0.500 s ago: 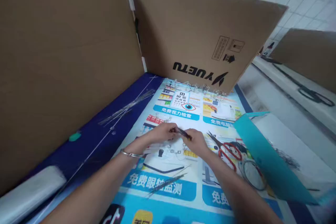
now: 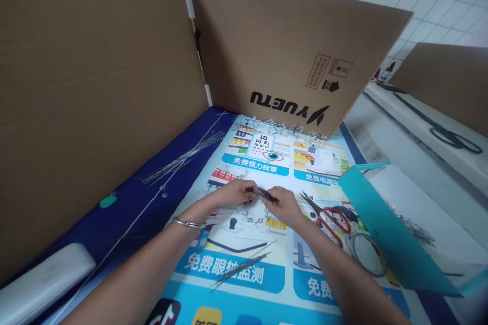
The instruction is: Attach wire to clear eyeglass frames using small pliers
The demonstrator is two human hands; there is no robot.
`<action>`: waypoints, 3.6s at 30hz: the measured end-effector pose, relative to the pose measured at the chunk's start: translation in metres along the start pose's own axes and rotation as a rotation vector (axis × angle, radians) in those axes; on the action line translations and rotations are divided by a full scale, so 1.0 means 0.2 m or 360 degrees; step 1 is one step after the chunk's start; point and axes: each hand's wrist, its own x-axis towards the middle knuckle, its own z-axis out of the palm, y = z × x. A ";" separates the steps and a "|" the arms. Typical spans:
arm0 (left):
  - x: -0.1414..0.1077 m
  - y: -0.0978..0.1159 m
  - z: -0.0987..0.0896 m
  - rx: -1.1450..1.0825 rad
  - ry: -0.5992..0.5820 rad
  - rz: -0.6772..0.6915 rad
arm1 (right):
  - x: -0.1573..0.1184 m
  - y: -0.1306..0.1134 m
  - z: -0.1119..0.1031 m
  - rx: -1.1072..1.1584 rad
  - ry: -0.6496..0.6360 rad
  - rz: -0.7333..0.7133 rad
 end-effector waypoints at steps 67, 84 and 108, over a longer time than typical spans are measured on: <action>0.03 -0.04 0.06 -0.0421 0.0005 -0.0256 | -0.04 0.03 0.06 -0.0320 0.0279 -0.0328; 0.02 0.01 0.06 0.0238 0.0161 0.0054 | -0.04 0.03 0.07 -0.0297 0.0340 -0.0318; 0.00 0.03 0.08 0.0249 0.0179 0.0001 | -0.02 0.06 0.07 -0.0048 0.0411 -0.0203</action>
